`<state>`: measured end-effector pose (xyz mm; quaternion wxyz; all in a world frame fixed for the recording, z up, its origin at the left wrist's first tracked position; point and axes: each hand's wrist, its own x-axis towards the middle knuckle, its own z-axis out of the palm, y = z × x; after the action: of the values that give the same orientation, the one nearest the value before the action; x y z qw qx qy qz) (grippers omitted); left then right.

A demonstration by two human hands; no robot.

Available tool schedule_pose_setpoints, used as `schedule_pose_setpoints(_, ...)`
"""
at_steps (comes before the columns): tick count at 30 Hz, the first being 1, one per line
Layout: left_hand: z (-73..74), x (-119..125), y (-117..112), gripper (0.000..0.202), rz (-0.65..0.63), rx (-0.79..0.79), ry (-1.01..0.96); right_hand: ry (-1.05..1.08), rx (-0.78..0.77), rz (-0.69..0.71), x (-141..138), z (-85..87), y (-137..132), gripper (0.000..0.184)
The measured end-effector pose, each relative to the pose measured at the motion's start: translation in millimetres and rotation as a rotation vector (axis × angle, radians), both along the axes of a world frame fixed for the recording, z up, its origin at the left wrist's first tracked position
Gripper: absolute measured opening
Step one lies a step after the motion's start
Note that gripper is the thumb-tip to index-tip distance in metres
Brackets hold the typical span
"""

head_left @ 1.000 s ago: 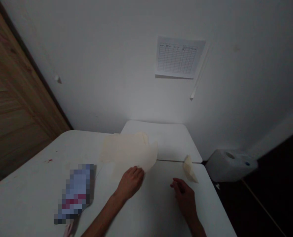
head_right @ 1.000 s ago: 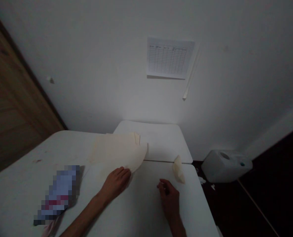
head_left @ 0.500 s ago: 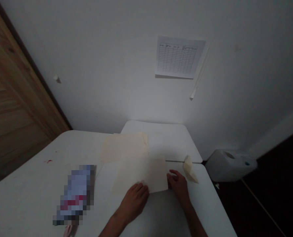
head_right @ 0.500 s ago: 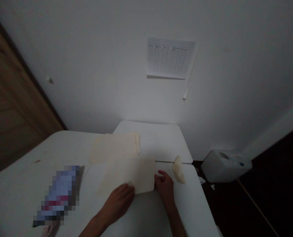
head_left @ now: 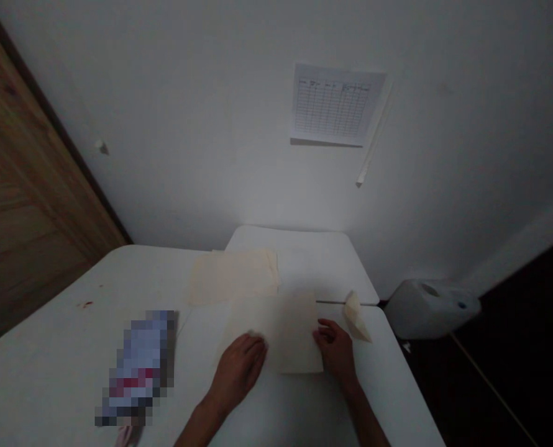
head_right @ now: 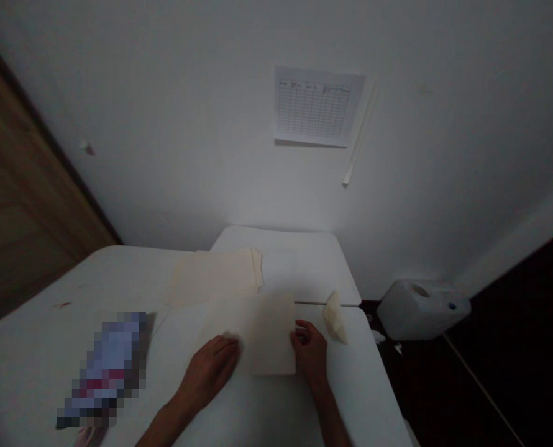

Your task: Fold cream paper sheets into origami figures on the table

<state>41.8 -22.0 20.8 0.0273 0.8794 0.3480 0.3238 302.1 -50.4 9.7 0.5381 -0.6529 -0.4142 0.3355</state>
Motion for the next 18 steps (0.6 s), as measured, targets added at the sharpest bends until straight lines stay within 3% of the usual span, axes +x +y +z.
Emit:
schedule_pose_setpoints(2,0.7,-8.7,7.3,0.027,0.117,-0.077,-0.053,0.024,-0.001,-0.009,1.8,-1.5,-1.5,0.047)
schedule_pose_setpoints(6,4.9,-25.7,18.9,0.035,0.466,-0.306,-0.176,0.098,0.006,-0.009,4.7,-2.3,-5.2,0.049)
schedule_pose_setpoints(9,10.3,-37.6,28.2,0.044,0.620,-0.441,-0.219,0.104,0.020,-0.012,6.3,0.6,-8.9,0.048)
schedule_pose_setpoints(14,21.8,-52.6,44.0,0.048,0.615,-0.705,-0.437,0.054,0.028,-0.031,8.5,5.7,-13.2,0.049)
schedule_pose_setpoints(18,30.3,-54.6,44.9,0.041,0.588,-0.791,-0.523,0.060,0.040,-0.026,8.9,9.9,-14.9,0.050)
